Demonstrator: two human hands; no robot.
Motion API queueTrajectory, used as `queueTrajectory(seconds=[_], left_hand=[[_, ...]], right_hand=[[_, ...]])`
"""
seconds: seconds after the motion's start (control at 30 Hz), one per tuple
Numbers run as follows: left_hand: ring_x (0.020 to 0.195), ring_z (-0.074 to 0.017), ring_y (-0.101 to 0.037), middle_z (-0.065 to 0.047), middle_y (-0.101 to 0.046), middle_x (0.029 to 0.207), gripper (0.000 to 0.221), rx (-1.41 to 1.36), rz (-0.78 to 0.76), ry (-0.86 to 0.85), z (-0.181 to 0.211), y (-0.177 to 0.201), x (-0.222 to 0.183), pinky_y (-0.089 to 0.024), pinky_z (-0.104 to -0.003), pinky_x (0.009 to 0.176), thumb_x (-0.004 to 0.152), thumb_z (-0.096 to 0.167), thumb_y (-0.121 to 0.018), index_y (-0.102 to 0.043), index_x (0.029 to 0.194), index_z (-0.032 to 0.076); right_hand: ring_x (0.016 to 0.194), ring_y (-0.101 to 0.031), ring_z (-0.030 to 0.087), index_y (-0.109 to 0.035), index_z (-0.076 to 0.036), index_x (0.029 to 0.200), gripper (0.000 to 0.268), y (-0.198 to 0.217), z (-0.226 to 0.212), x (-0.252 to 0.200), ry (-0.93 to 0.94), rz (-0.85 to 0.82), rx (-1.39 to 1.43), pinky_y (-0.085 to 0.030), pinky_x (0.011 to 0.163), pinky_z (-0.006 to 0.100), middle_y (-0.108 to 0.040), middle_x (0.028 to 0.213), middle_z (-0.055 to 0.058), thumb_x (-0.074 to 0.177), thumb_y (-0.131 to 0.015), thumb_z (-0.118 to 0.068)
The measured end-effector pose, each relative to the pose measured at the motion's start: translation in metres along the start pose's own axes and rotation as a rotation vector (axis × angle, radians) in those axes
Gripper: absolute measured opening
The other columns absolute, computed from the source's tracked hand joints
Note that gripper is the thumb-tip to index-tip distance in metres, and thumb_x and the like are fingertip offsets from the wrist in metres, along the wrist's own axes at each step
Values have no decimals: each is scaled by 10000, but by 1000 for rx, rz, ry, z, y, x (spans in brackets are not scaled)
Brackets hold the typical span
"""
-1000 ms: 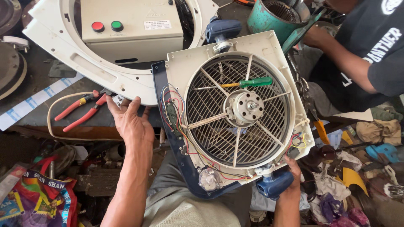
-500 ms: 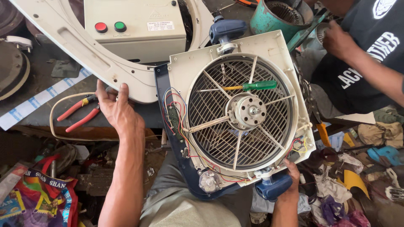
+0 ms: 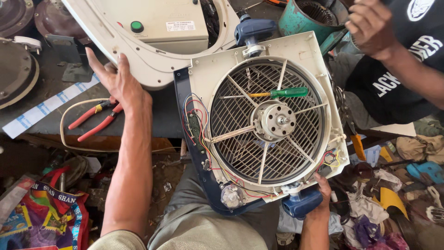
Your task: The person repairs a ceiling fan by connecting red wires to the internal motor assembly and then reattaching the white plastic housing. The person uses a screwdriver to secure the housing to the fan frame.
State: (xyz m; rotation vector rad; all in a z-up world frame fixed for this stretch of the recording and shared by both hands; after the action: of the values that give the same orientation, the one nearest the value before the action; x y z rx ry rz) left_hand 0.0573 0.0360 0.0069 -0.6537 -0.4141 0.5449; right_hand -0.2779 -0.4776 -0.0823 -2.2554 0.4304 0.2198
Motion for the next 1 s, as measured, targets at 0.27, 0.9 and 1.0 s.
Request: queueTrajectory(seconds=[0.27,0.9,1.0], left_hand=[[1175,-350,-655,-272,-582,1315,891,-243,34,90,-4,-27,38,-590,-467,1030,966,-123,-645,-100,1607,172],[1222,-228,-539,-151,-511,1398,827,201,-188,62,74,-20,-113,-491,-380,1097,1076,-28,-621,-141,1726,146],[1244,-227,-505,-151,-473,1454,811,435,-287,70,90,-10,-171,-476,-357,1071,1030,-19,-623,-182,1693,139]], right_hand=[[1124,-679,373,-504,73,1456,622,-9,-5,0,10,-77,-16,-526,991,515,-659,1301,242,989,-621,-321],[1135,-670,284,-535,-17,1443,559,-23,-45,-23,46,225,-208,-518,989,447,-675,1310,142,1034,-558,-397],[1070,-671,302,-556,3,1438,540,-9,-47,-27,58,233,-254,-527,926,451,-685,1267,165,1085,-564,-405]])
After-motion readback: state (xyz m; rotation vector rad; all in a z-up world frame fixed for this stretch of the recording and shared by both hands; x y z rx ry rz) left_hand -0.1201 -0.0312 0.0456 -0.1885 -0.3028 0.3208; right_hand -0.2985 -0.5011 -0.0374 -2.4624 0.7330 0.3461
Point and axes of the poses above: each hand's wrist, its own x-axis towards the middle knuckle, its own y-axis out of the back of the hand, z = x × y, the point moved 5 cm from there along x, towards the middle knuckle
